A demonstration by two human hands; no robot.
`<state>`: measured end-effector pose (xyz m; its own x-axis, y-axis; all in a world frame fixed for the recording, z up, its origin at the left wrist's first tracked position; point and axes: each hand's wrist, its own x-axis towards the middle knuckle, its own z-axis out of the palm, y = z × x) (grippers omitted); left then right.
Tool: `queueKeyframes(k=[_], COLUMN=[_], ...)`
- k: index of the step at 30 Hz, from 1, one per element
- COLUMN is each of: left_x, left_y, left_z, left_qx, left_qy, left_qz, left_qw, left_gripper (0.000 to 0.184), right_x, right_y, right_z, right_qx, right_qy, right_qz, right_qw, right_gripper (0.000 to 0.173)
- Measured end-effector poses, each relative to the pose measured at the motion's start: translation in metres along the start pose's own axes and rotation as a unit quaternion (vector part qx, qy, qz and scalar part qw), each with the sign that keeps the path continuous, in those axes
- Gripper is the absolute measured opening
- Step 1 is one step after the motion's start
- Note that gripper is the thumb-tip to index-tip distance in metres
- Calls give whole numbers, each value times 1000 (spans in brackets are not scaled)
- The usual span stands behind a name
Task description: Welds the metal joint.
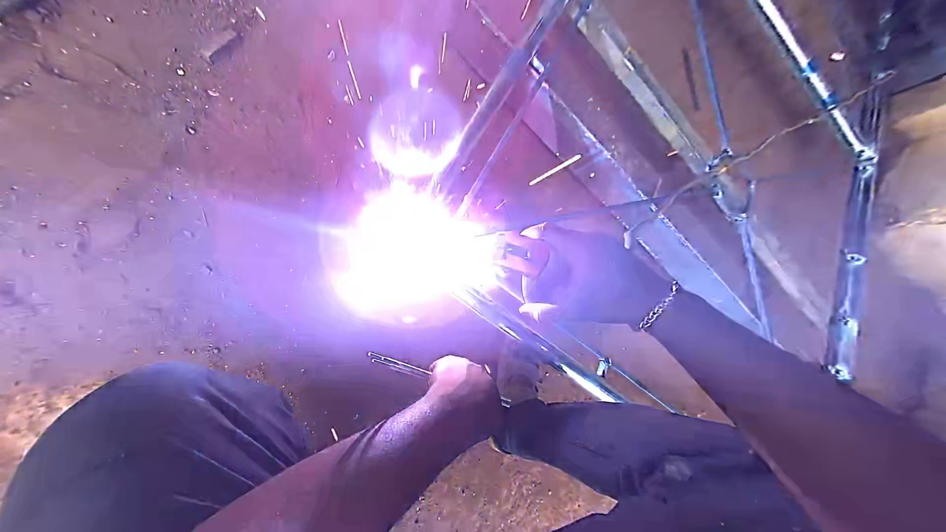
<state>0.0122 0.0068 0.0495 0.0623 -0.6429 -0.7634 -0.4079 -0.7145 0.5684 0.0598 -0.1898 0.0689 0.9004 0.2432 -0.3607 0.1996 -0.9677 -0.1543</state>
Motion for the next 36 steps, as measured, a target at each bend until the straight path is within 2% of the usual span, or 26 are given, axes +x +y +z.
queueKeyframes(k=[1, 3, 5, 9, 13, 16, 20, 24, 29, 36], left_x=[-7, 3, 0, 14, 26, 16, 33, 32, 34, 30], left_y=[3, -5, -3, -7, -15, -8, -19, -17, -20, -18], left_z=[-5, 7, 5, 14, 24, 14, 33, 31, 36, 32], left_qx=[1, 7, -3, -5, -6, -2, -18, -9, -11, -12], left_qy=[-6, 37, 17, 29, 52, 23, 69, 56, 75, 68], left_qz=[-1, 23, 11, 11, 27, 9, 35, 31, 37, 28], left_qw=[1000, 999, 1000, 999, 998, 1000, 997, 998, 996, 997], left_gripper=[32, 30, 32, 30, 29, 33, 27, 27, 26, 26], right_x=[0, 0, -1, 1, 2, 1, 2, 2, 1, 5], right_y=[1, 4, 6, 3, 3, 2, 4, 5, 4, 7], right_z=[1, 4, 7, 3, 5, 4, 6, 8, 7, 7], right_qx=[-2, 4, 9, 2, 4, 5, -1, -3, 12, 5], right_qy=[5, 17, 40, 12, 19, 29, 35, 35, 40, 33], right_qz=[-6, -16, -41, -18, -29, -37, -39, -44, -41, -46], right_qw=[1000, 1000, 998, 1000, 999, 999, 999, 998, 998, 998], right_gripper=[83, 82, 85, 88, 87, 83, 83, 86, 88, 85])
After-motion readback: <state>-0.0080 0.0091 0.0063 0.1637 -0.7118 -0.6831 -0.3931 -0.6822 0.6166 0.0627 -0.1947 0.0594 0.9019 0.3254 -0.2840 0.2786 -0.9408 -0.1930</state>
